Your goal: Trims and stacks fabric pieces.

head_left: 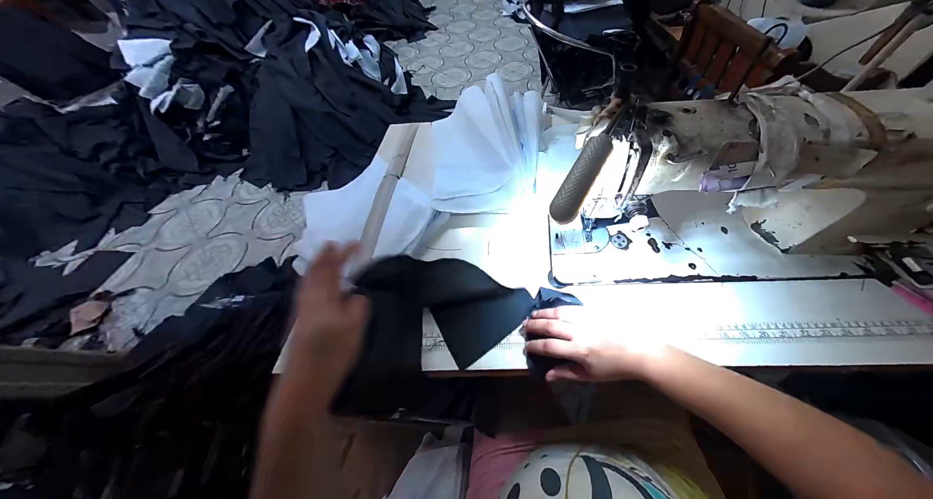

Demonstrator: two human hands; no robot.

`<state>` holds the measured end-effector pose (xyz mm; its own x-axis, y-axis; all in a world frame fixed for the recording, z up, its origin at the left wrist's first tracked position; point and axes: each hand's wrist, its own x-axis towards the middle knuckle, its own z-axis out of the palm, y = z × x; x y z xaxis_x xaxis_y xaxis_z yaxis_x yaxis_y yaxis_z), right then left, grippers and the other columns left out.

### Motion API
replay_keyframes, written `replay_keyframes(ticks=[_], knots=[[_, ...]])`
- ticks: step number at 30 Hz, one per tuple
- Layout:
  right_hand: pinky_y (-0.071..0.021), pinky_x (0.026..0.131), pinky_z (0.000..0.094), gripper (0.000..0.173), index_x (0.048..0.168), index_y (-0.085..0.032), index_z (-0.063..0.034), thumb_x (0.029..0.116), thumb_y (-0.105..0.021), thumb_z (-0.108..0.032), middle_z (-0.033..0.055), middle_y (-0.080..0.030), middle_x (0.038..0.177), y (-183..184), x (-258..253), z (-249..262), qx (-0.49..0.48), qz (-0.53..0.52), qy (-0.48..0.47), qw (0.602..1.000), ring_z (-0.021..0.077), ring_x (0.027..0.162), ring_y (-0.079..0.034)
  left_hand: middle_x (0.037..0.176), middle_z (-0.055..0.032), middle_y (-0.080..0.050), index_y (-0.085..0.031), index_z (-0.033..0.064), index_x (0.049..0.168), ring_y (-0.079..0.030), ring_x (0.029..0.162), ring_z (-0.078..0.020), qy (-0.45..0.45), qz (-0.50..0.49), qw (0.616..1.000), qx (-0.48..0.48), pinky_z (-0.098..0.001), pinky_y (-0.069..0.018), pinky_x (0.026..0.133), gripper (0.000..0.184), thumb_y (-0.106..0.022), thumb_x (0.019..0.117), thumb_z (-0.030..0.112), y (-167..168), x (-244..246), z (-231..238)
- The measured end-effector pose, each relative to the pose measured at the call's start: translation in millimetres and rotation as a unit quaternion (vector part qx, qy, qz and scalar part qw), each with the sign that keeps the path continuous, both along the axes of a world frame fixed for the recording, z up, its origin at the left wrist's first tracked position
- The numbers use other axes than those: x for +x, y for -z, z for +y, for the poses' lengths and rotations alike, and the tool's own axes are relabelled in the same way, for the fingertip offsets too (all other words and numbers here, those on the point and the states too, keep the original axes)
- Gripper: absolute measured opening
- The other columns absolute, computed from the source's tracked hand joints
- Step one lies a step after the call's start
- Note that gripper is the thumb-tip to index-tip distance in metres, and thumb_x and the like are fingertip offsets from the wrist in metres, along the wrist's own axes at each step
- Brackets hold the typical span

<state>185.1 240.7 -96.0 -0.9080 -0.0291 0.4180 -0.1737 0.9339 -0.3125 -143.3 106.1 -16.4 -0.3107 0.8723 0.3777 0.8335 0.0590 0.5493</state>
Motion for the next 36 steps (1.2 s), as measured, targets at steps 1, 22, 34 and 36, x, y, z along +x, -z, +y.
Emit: replay_keyframes(ticks=[1,22,34,36], knots=[[-0.0492,0.105,0.0485,0.038,0.125,-0.069,-0.0045,0.0987,-0.064,-0.031,0.0207,-0.066,0.132,-0.3,6.4,3.1,0.035,0.017,0.003,0.999,0.0386,0.124,-0.063,0.150,-0.0320,-0.046,-0.053,-0.0050,0.143,-0.042,0.141,-0.0504,0.063,0.027,0.997,-0.031,-0.0667,-0.0349,0.112,0.051,-0.051,0.0930,0.007,17.2,28.5,9.5],[-0.0467,0.101,0.0633,0.032,0.127,-0.065,0.0079,0.0973,-0.060,-0.002,0.0321,-0.063,0.127,-60.2,261.5,16.5,-0.030,-0.003,0.745,0.666,0.0497,0.121,-0.060,0.133,-0.0309,-0.061,-0.072,0.0038,0.124,-0.053,0.126,-0.0569,0.185,0.110,0.976,-0.041,-0.0728,-0.0357,0.103,0.057,-0.047,0.1000,0.049,91.0,69.1,40.8],[-0.0554,0.069,0.0537,0.031,0.113,-0.069,0.0059,0.0988,-0.051,-0.015,0.0203,-0.070,0.083,-73.2,151.9,-6.0,-0.191,-0.090,0.485,0.849,0.0329,0.073,-0.070,0.078,-0.0139,-0.069,-0.074,0.0033,0.089,-0.066,0.075,-0.0287,0.150,0.089,0.981,0.079,-0.0434,-0.0522,0.073,0.034,-0.054,0.0969,0.030,92.0,67.0,12.6],[-0.0509,0.057,0.0497,0.034,0.098,-0.069,-0.0031,0.0968,-0.062,-0.036,0.0113,-0.063,0.068,-85.2,88.6,-13.3,-0.150,-0.151,0.373,0.903,0.0300,0.063,-0.066,0.076,-0.0133,-0.068,-0.073,0.0038,0.088,-0.065,0.074,-0.0270,0.154,0.083,0.980,0.099,-0.0407,-0.0507,0.072,0.030,-0.056,0.0965,0.027,92.9,65.9,12.9]])
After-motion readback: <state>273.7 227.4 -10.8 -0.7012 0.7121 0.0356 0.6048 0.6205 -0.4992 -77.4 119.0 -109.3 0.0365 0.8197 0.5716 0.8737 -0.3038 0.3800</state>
